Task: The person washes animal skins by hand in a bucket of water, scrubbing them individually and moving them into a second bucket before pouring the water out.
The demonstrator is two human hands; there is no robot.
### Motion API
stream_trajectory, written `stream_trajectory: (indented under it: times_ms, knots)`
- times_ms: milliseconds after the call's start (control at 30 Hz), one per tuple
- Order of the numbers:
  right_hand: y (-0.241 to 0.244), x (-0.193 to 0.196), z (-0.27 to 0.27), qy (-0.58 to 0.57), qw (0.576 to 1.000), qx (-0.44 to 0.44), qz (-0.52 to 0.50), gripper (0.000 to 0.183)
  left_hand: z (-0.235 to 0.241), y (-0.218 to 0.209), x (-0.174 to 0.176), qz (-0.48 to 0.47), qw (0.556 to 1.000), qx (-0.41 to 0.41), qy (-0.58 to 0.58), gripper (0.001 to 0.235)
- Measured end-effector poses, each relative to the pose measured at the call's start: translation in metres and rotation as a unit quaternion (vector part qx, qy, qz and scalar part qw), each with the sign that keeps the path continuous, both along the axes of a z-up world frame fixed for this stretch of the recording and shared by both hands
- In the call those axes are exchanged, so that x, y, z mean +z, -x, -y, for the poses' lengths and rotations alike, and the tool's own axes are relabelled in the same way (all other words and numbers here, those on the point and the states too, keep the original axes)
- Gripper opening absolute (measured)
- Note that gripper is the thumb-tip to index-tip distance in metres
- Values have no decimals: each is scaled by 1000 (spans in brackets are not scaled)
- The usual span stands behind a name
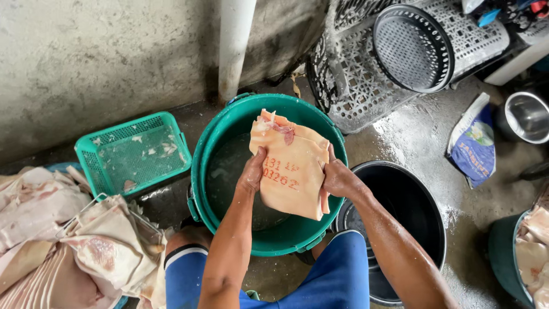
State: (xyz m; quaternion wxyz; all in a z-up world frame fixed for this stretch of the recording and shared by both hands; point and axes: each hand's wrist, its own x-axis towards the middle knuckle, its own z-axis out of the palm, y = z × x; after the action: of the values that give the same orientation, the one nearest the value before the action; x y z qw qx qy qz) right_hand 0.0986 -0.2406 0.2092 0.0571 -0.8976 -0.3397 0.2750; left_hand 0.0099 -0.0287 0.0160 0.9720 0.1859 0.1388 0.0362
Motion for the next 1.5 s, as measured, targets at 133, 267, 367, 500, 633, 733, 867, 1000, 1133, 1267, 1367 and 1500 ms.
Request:
stream_trajectory:
  times_ms: [133, 267, 367, 500, 633, 733, 867, 1000, 1133, 1267, 1367, 1500]
  knots:
    - [6, -7, -5, -242, 963, -99, -71, 87, -3, 0, -2, -10, 1000, 10, 1, 76]
    - [4, -36, -6, -279, 937, -184, -97, 54, -4, 4, -3, -27, 999, 1, 24, 75]
    - [-13, -53, -9, -287, 910, -247, -170, 74, -7, 1, -1, -13, 1000, 7, 10, 71]
    - [-21, -68, -5, -457, 551, -555, -423, 113, -3, 3, -5, -33, 997, -22, -71, 72]
    - [-18, -56, 10, -287, 951, -95, -63, 142, -1, -2, 0, -11, 1000, -13, -11, 75]
    - [-14, -52, -5, -314, 907, -220, -171, 127, -6, 7, 4, 5, 1000, -24, 12, 81]
    - [-19, -46, -24, -398, 727, -419, -369, 83, -9, 5, 16, 10, 999, -34, -16, 84]
    - [-8, -45, -29, -460, 721, -404, -324, 87, -10, 6, 16, -38, 998, -20, -40, 84]
    - [2, -41, -28, -377, 885, -240, -131, 85, -4, 6, 10, -3, 999, -33, 2, 88]
    - [14, -34, -36, -335, 933, -128, 15, 92, -10, 11, 7, -20, 999, -35, 31, 90]
    - [13, -25, -44, -298, 945, -136, 5, 79, -8, 7, 7, -5, 998, -41, 41, 92]
    - [31, -38, -77, -607, 725, -314, -85, 63, -8, 5, 1, -40, 999, -18, -1, 90]
